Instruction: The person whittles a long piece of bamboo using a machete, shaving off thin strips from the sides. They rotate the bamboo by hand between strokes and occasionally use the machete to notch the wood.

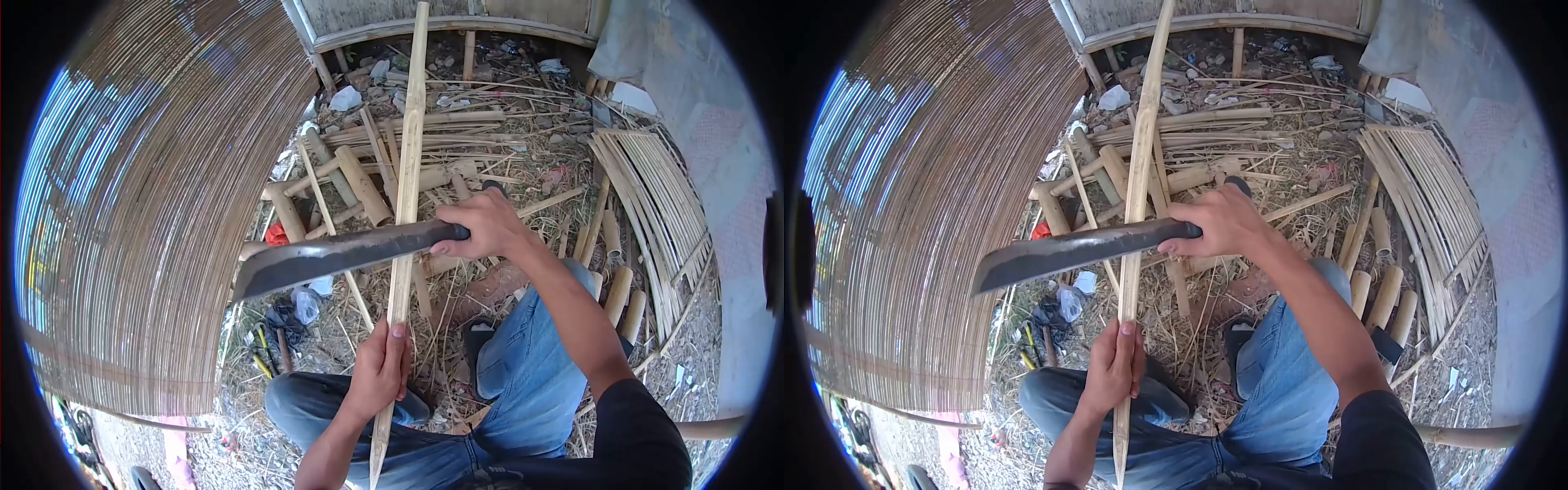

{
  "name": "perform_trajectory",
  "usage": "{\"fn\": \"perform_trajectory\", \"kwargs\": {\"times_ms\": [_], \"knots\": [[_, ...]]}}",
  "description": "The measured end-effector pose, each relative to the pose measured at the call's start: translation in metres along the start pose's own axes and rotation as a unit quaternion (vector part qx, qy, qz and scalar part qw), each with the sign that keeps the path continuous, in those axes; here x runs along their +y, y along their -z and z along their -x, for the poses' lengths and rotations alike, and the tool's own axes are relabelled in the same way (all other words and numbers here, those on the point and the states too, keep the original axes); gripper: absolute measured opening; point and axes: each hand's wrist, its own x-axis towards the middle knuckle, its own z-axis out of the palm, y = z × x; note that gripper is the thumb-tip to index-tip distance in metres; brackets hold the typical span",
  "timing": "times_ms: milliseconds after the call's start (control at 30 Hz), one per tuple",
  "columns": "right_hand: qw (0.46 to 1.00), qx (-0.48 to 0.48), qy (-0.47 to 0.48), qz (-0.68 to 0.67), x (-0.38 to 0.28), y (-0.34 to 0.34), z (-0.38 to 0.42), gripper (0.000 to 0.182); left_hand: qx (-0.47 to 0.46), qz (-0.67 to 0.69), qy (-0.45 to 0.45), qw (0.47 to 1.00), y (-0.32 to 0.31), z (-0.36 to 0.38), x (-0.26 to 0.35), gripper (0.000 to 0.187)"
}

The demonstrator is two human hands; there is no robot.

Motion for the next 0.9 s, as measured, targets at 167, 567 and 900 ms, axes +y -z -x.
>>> {"fn": "perform_trajectory", "kwargs": {"times_ms": [167,567,900], "knots": [[0.971,-0.004,-0.235,-0.045,0.022,0.01,-0.013,0.048,0.033,-0.075,-0.003,0.997,-0.002,0.003,0.002,0.033],[0.985,-0.084,-0.149,-0.001,-0.003,-0.005,-0.017,0.05,0.058,-0.138,0.016,0.989,-0.001,-0.001,-0.002,0.03],[0.978,-0.195,-0.064,-0.019,-0.04,-0.015,-0.003,0.06,0.06,-0.163,0.011,0.985,0.0,-0.011,-0.009,0.031]]}}
